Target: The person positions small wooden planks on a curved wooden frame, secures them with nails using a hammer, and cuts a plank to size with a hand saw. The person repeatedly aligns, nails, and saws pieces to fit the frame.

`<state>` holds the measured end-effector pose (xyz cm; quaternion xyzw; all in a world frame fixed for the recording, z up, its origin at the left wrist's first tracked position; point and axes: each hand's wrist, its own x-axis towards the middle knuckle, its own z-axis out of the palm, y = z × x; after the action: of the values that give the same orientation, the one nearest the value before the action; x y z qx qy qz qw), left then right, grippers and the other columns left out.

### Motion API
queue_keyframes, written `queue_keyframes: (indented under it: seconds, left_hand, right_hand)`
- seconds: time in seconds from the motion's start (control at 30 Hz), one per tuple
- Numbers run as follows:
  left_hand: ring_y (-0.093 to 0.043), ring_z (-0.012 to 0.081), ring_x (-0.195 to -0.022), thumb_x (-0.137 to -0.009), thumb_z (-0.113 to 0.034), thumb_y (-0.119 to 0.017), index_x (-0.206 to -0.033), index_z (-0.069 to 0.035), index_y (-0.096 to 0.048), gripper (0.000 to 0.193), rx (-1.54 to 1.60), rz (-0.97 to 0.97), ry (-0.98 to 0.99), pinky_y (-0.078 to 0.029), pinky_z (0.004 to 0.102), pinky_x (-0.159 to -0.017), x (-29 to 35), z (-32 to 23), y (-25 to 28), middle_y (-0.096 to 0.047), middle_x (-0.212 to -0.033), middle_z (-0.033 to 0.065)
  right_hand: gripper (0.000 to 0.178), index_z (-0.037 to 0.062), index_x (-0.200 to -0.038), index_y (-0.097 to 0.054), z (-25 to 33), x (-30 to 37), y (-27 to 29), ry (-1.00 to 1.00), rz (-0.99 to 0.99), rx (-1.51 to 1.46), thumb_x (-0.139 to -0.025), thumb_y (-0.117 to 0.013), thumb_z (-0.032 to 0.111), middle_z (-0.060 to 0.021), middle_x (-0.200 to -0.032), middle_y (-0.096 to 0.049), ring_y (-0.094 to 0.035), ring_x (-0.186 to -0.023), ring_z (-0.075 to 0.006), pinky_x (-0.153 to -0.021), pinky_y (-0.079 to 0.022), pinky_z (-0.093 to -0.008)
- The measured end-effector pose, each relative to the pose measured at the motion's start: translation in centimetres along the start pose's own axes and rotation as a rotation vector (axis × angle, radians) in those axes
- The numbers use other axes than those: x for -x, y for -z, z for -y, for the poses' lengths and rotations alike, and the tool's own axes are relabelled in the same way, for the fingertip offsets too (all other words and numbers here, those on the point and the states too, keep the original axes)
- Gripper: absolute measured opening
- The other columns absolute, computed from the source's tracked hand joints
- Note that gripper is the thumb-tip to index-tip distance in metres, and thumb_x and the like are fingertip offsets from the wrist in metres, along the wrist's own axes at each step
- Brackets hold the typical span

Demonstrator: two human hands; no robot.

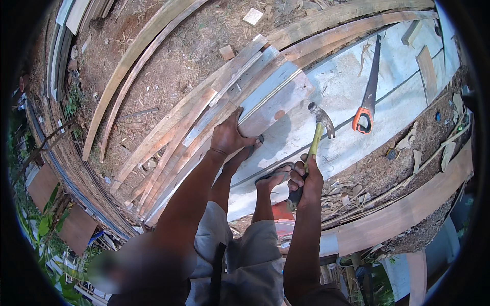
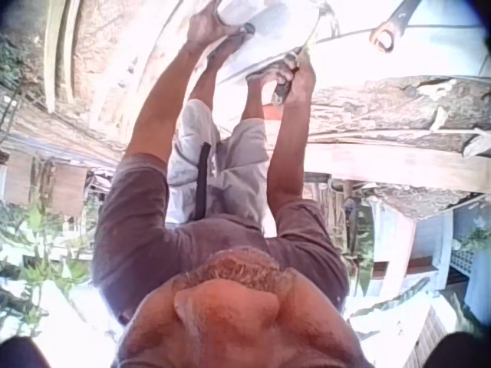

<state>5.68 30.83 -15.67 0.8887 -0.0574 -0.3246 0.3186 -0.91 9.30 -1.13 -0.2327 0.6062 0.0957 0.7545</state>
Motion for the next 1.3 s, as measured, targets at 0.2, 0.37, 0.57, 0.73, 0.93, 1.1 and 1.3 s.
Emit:
queue_keyframes:
  seconds: [0.2,0.37,0.57,0.73,0.93,1.1,1.3]
  left_hand:
    - [-0.067,0.0379,-0.116,-0.058,-0.05,-0.09,-0.149,0.001,-0.042,0.115,-0.039,0.026,0.054,-0.053,0.0445,-0.102,0.0,-0.4,0.0,-0.065,-0.127,0.0297]
    - [-0.064,0.037,-0.122,-0.059,-0.048,-0.089,-0.148,0.001,-0.041,0.113,0.033,0.066,0.099,-0.051,0.045,-0.105,0.3,-0.5,0.3,-0.063,-0.131,0.028]
    - [-0.065,0.0399,-0.116,-0.058,-0.04,-0.093,-0.147,-0.003,-0.045,0.108,-0.135,-0.272,-0.083,-0.052,0.0473,-0.099,4.0,0.0,-1.3,-0.064,-0.13,0.0215]
    - [-0.066,0.0379,-0.112,-0.061,-0.036,-0.091,-0.145,-0.005,-0.047,0.099,-0.078,-0.207,0.039,-0.054,0.047,-0.095,3.8,0.5,-2.1,-0.066,-0.123,0.0203]
    - [-0.063,0.0405,-0.117,-0.061,-0.04,-0.09,-0.146,-0.006,-0.047,0.101,-0.084,-0.188,0.021,-0.051,0.0469,-0.101,3.9,1.2,-1.6,-0.064,-0.126,0.0221]
    - [-0.065,0.0299,-0.106,-0.089,-0.05,-0.075,-0.135,-0.002,-0.058,0.069,0.318,-0.241,-0.105,-0.052,0.0416,-0.095,2.6,2.4,-1.2,-0.066,-0.115,0.0168]
    - [-0.042,0.0048,-0.065,-0.106,-0.049,-0.055,-0.113,-0.001,-0.072,0.052,0.539,0.004,0.097,-0.04,0.0245,-0.06,0.5,3.8,0.5,-0.05,-0.072,-0.0077]
  right_hand:
    - [0.026,0.0167,-0.105,-0.047,-1.9,-1.9,-1.0,-0.155,0.165,-0.007,-0.107,-0.053,0.042,0.0036,-0.072,-0.041,-0.039,-0.053,-0.0095,-0.053,-0.041,-0.0307]
    - [0.029,0.014,-0.113,-0.046,-0.7,-1.4,1.1,-0.043,0.197,0.103,-0.107,-0.054,0.041,0.0028,-0.071,-0.042,-0.041,-0.053,-0.009,-0.048,-0.04,-0.0291]
    - [0.022,0.0151,-0.102,-0.056,0.4,-0.5,2.1,0.096,-0.137,-0.314,-0.109,-0.05,0.035,0.0055,-0.07,-0.046,-0.041,-0.05,-0.0056,-0.045,-0.041,-0.0233]
    - [0.021,0.0127,-0.11,-0.046,-1.0,-1.6,-0.6,-0.131,0.166,0.048,-0.109,-0.046,0.034,0.0027,-0.073,-0.039,-0.038,-0.054,-0.0099,-0.054,-0.04,-0.0299]
    - [0.026,0.0129,-0.109,-0.05,-0.1,0.7,3.8,-0.034,0.073,0.169,-0.107,-0.055,0.038,0.0034,-0.072,-0.043,-0.041,-0.052,-0.0084,-0.046,-0.038,-0.0281]
    - [0.019,0.016,-0.103,-0.052,-3.3,3.8,12.8,-0.206,-0.076,0.259,-0.104,-0.061,0.033,0.0044,-0.071,-0.045,-0.042,-0.052,-0.0075,-0.046,-0.039,-0.0274]
    - [0.018,0.014,-0.1,-0.05,-9.4,7.0,20.7,-0.355,-0.25,0.153,-0.103,-0.061,0.028,0.0026,-0.07,-0.046,-0.045,-0.052,-0.0098,-0.047,-0.044,-0.0304]
